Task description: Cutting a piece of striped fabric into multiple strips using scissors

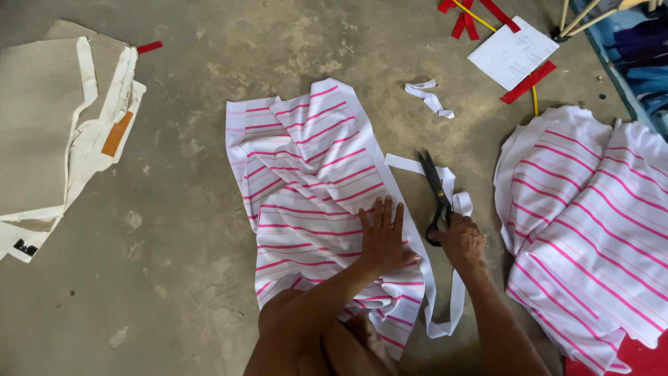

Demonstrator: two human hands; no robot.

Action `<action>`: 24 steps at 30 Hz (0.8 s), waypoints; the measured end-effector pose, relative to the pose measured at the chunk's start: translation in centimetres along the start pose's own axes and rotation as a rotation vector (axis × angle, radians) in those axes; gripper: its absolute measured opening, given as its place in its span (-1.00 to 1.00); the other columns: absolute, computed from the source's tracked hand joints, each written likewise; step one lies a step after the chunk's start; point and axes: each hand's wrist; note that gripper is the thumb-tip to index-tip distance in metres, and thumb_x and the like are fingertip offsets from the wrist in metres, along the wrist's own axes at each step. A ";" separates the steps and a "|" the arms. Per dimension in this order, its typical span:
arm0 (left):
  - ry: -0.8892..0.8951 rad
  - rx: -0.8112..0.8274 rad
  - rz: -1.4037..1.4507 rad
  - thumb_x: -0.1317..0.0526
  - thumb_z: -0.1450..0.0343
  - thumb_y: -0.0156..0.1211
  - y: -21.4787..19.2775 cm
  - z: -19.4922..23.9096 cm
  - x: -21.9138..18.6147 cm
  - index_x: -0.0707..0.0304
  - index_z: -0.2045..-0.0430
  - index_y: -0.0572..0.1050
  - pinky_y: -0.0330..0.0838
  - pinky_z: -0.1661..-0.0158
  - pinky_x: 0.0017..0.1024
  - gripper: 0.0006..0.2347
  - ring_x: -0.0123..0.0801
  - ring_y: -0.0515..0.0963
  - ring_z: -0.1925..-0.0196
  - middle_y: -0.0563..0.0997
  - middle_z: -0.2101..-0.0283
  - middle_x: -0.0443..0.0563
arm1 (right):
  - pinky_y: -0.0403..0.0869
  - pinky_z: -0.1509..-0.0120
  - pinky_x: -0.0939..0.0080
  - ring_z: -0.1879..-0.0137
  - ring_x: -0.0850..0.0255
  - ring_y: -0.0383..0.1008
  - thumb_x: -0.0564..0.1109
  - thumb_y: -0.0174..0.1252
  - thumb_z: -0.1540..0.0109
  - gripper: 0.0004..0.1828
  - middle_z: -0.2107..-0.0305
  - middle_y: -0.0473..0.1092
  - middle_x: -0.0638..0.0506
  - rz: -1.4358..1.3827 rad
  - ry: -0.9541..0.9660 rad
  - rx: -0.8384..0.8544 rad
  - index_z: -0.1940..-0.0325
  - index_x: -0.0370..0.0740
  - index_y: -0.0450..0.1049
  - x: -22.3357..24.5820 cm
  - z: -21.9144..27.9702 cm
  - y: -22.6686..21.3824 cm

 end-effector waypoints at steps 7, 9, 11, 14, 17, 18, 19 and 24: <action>0.029 0.178 0.006 -0.13 -0.18 0.46 -1.4 3.1 0.7 0.36 -0.48 -0.05 -0.29 -0.27 0.61 0.04 0.42 -0.14 -0.54 -0.10 -0.52 0.52 | 0.63 0.08 0.13 0.14 -0.01 0.63 0.32 0.45 -0.02 -0.29 0.28 0.46 -0.09 0.103 -0.030 -0.055 0.01 -0.23 0.50 1.2 0.0 -1.6; -0.074 0.385 -0.137 -0.18 -0.19 0.44 -1.5 3.2 1.4 0.13 -0.51 -0.17 -0.29 -0.24 0.69 0.06 0.32 -0.32 -0.57 -0.25 -0.57 0.34 | 0.59 0.01 -0.12 0.04 -0.17 0.61 0.25 0.43 -0.07 -0.32 0.21 0.50 -0.22 -0.083 0.092 0.178 -0.01 -0.31 0.47 1.4 -0.8 -2.8; -0.077 0.386 -0.101 -0.18 -0.19 0.44 -1.9 3.2 1.6 0.15 -0.51 -0.19 -0.32 -0.24 0.69 0.08 0.31 -0.33 -0.57 -0.27 -0.57 0.36 | 0.58 0.01 -0.13 0.03 -0.20 0.60 0.23 0.39 -0.09 -0.35 0.22 0.49 -0.25 -0.228 0.133 0.218 0.00 -0.32 0.46 1.4 -0.4 -3.2; -0.052 0.271 -0.015 -0.20 -0.24 0.38 -2.4 2.0 1.1 0.20 -0.49 -0.10 -0.31 -0.27 0.63 -0.01 0.28 -0.26 -0.58 -0.18 -0.56 0.37 | 0.55 0.08 -0.09 0.11 -0.16 0.59 0.12 0.34 -0.12 -0.49 0.29 0.49 -0.29 -0.554 0.240 0.247 0.05 -0.34 0.52 -0.7 -1.5 1.0; 0.019 0.090 0.004 -0.26 -0.32 0.21 0.2 1.3 0.6 0.23 -0.44 0.10 -0.29 -0.30 0.59 -0.15 0.27 -0.12 -0.57 -0.02 -0.54 0.35 | 0.48 0.20 0.10 0.27 0.00 0.51 -0.14 0.31 -0.13 -0.66 0.39 0.43 -0.22 -1.064 0.358 0.297 0.12 -0.44 0.54 -0.3 -0.4 0.1; 0.064 0.008 -0.024 -0.30 -0.34 0.12 1.5 1.0 0.3 0.23 -0.41 0.18 -0.30 -0.30 0.60 -0.19 0.28 -0.06 -0.57 0.04 -0.53 0.34 | 0.40 0.27 0.23 0.34 0.08 0.42 -0.29 0.32 -0.12 -0.72 0.43 0.36 -0.14 -1.389 0.397 0.338 0.15 -0.54 0.52 0.3 0.2 -1.6; 0.067 0.008 -0.021 -0.30 -0.34 0.12 1.5 0.8 0.1 0.23 -0.41 0.18 -0.30 -0.30 0.60 -0.19 0.28 -0.06 -0.57 0.04 -0.53 0.34 | 0.40 0.27 0.23 0.34 0.08 0.42 -0.29 0.32 -0.12 -0.72 0.43 0.36 -0.14 -1.386 0.399 0.335 0.15 -0.54 0.52 0.9 1.3 -3.3; 0.026 0.008 0.029 -0.34 -0.24 0.19 2.1 -0.3 0.9 0.20 -0.49 0.02 -0.38 -0.30 0.60 -0.04 0.30 -0.20 -0.59 -0.05 -0.56 0.31 | 0.49 0.14 -0.02 0.25 -0.09 0.55 -0.14 0.40 -0.17 -0.56 0.34 0.49 -0.35 -1.166 0.375 0.342 -0.02 -0.50 0.55 -1.9 4.7 -2.9</action>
Point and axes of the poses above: each hand's wrist, its own z-axis away from the middle knuckle, its own y-axis out of the palm, x = y × z
